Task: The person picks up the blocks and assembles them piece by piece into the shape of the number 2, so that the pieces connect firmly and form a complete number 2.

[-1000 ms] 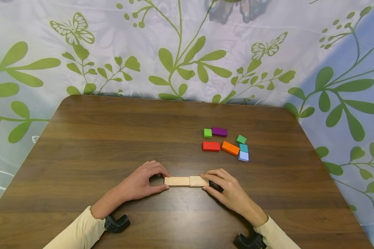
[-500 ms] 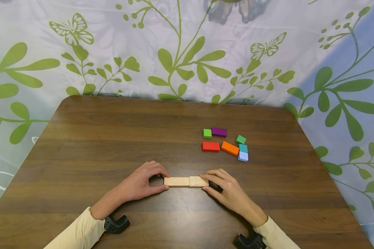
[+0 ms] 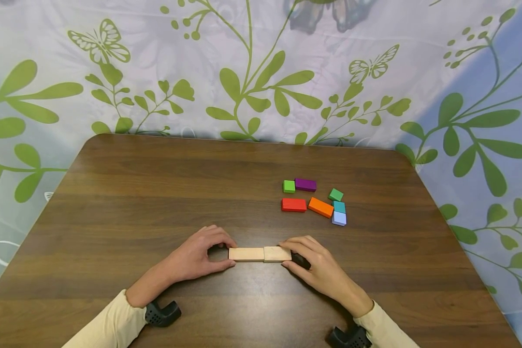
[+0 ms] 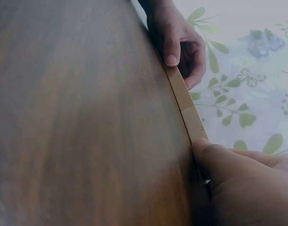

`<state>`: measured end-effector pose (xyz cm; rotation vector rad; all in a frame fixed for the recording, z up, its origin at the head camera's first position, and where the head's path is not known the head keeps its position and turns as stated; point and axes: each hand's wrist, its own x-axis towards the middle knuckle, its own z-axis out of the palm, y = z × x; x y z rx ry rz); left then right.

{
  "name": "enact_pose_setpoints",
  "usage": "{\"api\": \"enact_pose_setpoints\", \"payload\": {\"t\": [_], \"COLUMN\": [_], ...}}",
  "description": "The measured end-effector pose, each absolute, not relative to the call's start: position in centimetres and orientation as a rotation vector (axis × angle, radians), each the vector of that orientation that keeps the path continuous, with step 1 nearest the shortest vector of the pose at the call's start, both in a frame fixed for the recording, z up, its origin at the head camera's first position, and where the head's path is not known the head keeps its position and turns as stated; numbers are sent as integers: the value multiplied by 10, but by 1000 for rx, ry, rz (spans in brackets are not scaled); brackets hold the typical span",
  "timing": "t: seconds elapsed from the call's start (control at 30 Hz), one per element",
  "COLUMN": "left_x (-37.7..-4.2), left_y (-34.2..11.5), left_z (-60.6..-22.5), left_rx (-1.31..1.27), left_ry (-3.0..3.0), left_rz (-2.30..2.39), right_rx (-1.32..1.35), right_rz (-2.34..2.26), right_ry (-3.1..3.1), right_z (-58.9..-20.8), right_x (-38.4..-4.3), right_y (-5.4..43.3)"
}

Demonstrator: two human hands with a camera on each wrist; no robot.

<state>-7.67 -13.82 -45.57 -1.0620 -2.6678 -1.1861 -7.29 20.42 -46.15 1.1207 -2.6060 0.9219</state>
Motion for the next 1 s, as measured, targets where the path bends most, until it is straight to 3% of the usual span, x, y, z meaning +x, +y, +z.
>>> {"api": "enact_pose_setpoints", "payload": {"t": [1.0], "left_x": [-71], "left_y": [-137], "left_z": [-451], "left_rx": [-1008], "left_ry": [-2680], "left_rz": [-1220], "right_rx": [1004], "right_rz": [1055], "right_ry": [-2615], "right_z": [-459], "right_x": [-72], "right_y": [206]}}
